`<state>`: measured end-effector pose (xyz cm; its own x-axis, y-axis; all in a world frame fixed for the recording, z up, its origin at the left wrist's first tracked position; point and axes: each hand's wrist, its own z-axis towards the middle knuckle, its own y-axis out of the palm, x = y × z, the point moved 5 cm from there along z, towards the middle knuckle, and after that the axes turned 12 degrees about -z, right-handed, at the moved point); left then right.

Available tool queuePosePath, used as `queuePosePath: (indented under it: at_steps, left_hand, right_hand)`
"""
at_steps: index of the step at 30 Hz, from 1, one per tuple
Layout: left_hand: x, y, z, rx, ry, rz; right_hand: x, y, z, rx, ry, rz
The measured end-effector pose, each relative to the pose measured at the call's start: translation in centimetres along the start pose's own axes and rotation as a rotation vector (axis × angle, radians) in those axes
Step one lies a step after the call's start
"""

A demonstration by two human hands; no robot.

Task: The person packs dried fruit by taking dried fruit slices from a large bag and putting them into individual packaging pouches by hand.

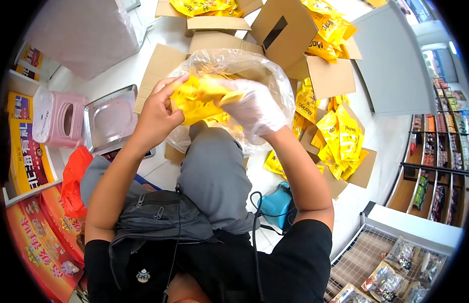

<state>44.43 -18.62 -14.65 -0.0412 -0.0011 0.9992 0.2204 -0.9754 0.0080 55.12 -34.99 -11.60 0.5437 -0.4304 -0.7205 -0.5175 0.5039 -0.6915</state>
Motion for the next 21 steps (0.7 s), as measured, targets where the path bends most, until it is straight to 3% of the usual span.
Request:
queuePosePath:
  at_steps: [3,5,7,9,11,13,15,17,18,19,20,21]
  left_hand:
    - [-0.7,-0.1,0.2,-0.025,-0.02,-0.036]
    - [-1.3,0.1,0.3,-0.05,-0.035,-0.018]
    - [-1.4,0.3,0.3,-0.062,0.03,-0.124]
    - [-1.5,0.1,0.1,-0.07,0.03,-0.123]
    - [-1.7,0.0,0.1,-0.087,0.029,-0.125]
    - [-2.0,-0.2,0.1,-0.071,0.07,0.035]
    - [-2.1,-0.9,0.4,-0.012,0.068,-0.037]
    - [-2.6,-1.6,0.4,0.038,0.067,-0.099]
    - [-3.1,-2.1,0.4,0.088,0.049,-0.015]
    - [-3.6,-2.7,0.6,0.137,0.033,0.07]
    - [-3.7,-3.6,0.7,0.127,0.022,0.072]
    - [-3.3,-5.2,0.6,0.197,-0.012,0.19]
  right_hand:
    - [-2.4,0.6,-0.8,-0.089,0.06,-0.496]
    - [-3.0,1.6,-0.3,-0.098,0.068,-0.464]
    - [-3.3,3.1,0.0,-0.259,0.088,-0.523]
    - [-2.8,4.6,0.7,-0.228,0.136,-0.634]
    - [-1.6,5.7,2.0,-0.467,0.282,-0.841]
    - [-1.9,5.7,3.4,-0.506,0.299,-0.844]
    - [-3.1,5.9,4.8,-0.578,0.155,-1.036]
    - [-3.5,6.8,6.4,-0.647,0.197,-1.062]
    - [-3.1,7.8,7.7,-0.689,0.047,-1.055]
    - [-3.2,8.2,8.4,-0.724,-0.105,-1.044]
    - [-2.6,7.8,8.8,-0.728,-0.095,-1.032]
    - [-4.3,6.4,9.7,-0.606,-0.14,-0.764]
